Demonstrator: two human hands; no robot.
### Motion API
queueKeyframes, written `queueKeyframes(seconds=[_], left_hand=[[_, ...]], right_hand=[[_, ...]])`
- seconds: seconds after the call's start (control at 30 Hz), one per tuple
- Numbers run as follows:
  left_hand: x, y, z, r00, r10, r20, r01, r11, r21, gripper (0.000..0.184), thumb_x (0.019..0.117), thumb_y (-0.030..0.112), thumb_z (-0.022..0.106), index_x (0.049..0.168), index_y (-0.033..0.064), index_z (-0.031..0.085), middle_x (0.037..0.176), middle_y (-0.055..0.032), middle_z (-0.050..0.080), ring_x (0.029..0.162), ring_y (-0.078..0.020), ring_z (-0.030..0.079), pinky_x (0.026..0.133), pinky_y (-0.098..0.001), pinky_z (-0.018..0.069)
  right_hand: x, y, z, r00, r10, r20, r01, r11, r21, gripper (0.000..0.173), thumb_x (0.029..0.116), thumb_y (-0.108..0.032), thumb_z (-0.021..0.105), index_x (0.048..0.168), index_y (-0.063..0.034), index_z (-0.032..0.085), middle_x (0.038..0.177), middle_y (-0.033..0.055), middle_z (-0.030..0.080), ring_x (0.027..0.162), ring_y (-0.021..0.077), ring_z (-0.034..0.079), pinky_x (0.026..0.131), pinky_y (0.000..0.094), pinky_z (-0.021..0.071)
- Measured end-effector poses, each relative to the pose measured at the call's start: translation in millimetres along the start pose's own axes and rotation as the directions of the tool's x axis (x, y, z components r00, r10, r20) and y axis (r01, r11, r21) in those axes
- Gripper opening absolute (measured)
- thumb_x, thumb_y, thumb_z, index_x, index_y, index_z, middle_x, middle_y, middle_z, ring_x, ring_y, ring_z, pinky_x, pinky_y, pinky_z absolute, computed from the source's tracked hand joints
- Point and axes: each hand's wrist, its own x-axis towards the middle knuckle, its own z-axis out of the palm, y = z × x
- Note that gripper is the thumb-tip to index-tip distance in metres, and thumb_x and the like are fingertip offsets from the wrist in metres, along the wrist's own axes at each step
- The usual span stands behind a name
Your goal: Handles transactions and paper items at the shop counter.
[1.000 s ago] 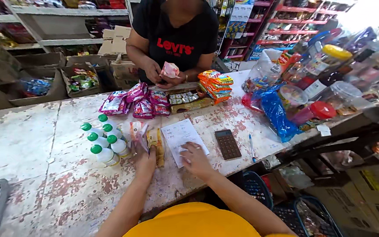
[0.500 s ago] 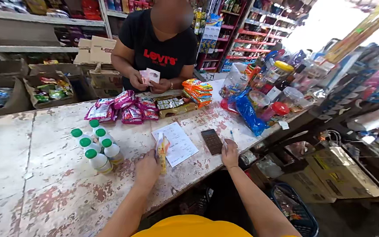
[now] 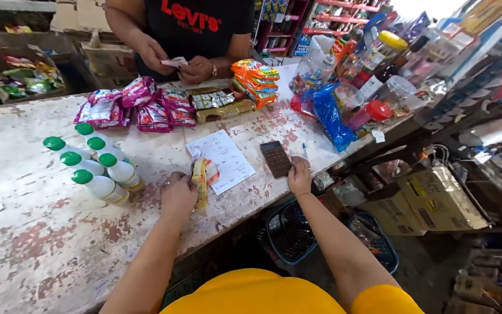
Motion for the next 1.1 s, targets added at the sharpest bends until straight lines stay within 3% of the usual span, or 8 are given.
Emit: queueKeyframes(seconds=[0.13, 0.23, 0.33, 0.43, 0.63, 0.87, 1.03, 1.1], left_hand=[[-3, -10, 1, 0.997, 0.013, -0.073, -0.029, 0.976, -0.218, 0.039, 0.1071, 0.024, 0.046, 0.114, -0.0080, 0.068, 0.126, -0.0263, 0.062, 0.114, -0.0422, 0.062, 0.102, -0.0630, 0.0429], [-4, -7, 0, 0.992, -0.005, -0.129, -0.041, 0.935, -0.354, 0.037, 0.1082, 0.024, 0.047, 0.122, -0.0058, 0.064, 0.121, -0.0244, 0.066, 0.107, -0.0338, 0.066, 0.097, -0.0540, 0.0495], [-4, -2, 3, 0.993, -0.019, -0.119, -0.035, 0.901, -0.432, 0.037, 0.1083, 0.023, 0.048, 0.126, -0.0073, 0.061, 0.128, -0.0261, 0.062, 0.111, -0.0337, 0.065, 0.099, -0.0531, 0.0494], [-3, -5, 8, 0.991, -0.005, -0.132, -0.053, 0.900, -0.432, 0.040, 0.1077, 0.023, 0.049, 0.136, -0.0041, 0.055, 0.129, -0.0231, 0.063, 0.113, -0.0326, 0.065, 0.099, -0.0543, 0.0508], [0, -4, 8, 0.983, 0.052, -0.178, -0.131, 0.873, -0.470, 0.035, 0.1074, 0.021, 0.049, 0.127, -0.0047, 0.062, 0.131, -0.0214, 0.062, 0.112, -0.0291, 0.066, 0.099, -0.0497, 0.0515], [2, -10, 27, 0.952, 0.226, -0.208, -0.293, 0.871, -0.394, 0.035, 0.1059, 0.021, 0.051, 0.124, -0.0068, 0.061, 0.114, -0.0233, 0.066, 0.102, -0.0293, 0.067, 0.092, -0.0511, 0.0537], [8, -15, 36, 0.906, 0.211, -0.366, -0.375, 0.801, -0.468, 0.035, 0.1039, 0.014, 0.052, 0.120, -0.0164, 0.057, 0.105, -0.0179, 0.068, 0.096, -0.0052, 0.065, 0.091, -0.0232, 0.0533], [4, -11, 36, 0.898, 0.172, -0.404, -0.381, 0.764, -0.521, 0.035, 0.1036, 0.011, 0.052, 0.121, -0.0196, 0.055, 0.108, -0.0192, 0.067, 0.098, -0.0017, 0.064, 0.092, -0.0195, 0.0519]], right_hand=[[-3, 2, 3, 0.999, -0.024, -0.037, 0.025, 0.999, 0.022, 0.040, 0.0992, -0.009, 0.045, 0.133, 0.0073, 0.060, 0.136, 0.0285, 0.060, 0.131, 0.0468, 0.054, 0.110, 0.0584, 0.0433], [-2, 1, 5, 0.998, -0.011, -0.063, 0.013, 1.000, 0.028, 0.040, 0.0992, -0.011, 0.046, 0.132, 0.0077, 0.061, 0.135, 0.0288, 0.061, 0.129, 0.0478, 0.056, 0.106, 0.0600, 0.0449], [-4, -3, -2, 0.999, 0.035, -0.017, -0.035, 0.999, 0.026, 0.041, 0.1025, -0.013, 0.046, 0.135, 0.0080, 0.058, 0.138, 0.0294, 0.058, 0.131, 0.0478, 0.055, 0.109, 0.0600, 0.0434], [-5, -4, -3, 0.997, 0.062, 0.036, -0.063, 0.997, 0.032, 0.044, 0.1043, -0.018, 0.045, 0.139, 0.0070, 0.055, 0.142, 0.0306, 0.055, 0.134, 0.0487, 0.051, 0.112, 0.0619, 0.0397], [0, 12, 7, 1.000, 0.015, -0.020, -0.014, 0.999, 0.043, 0.047, 0.1002, -0.020, 0.044, 0.136, 0.0080, 0.057, 0.138, 0.0314, 0.057, 0.132, 0.0495, 0.052, 0.111, 0.0624, 0.0391], [0, 19, 9, 0.993, 0.009, -0.119, -0.003, 0.998, 0.056, 0.042, 0.1001, -0.019, 0.049, 0.132, 0.0068, 0.061, 0.133, 0.0298, 0.062, 0.126, 0.0483, 0.058, 0.103, 0.0609, 0.0473], [2, 14, 6, 0.995, 0.062, -0.078, -0.058, 0.997, 0.051, 0.039, 0.1009, -0.015, 0.051, 0.133, 0.0040, 0.062, 0.136, 0.0257, 0.062, 0.129, 0.0438, 0.058, 0.107, 0.0577, 0.0472], [4, 9, 3, 0.993, 0.113, -0.035, -0.111, 0.993, 0.034, 0.039, 0.1021, -0.017, 0.053, 0.136, 0.0022, 0.061, 0.138, 0.0250, 0.060, 0.131, 0.0427, 0.056, 0.109, 0.0569, 0.0456]])
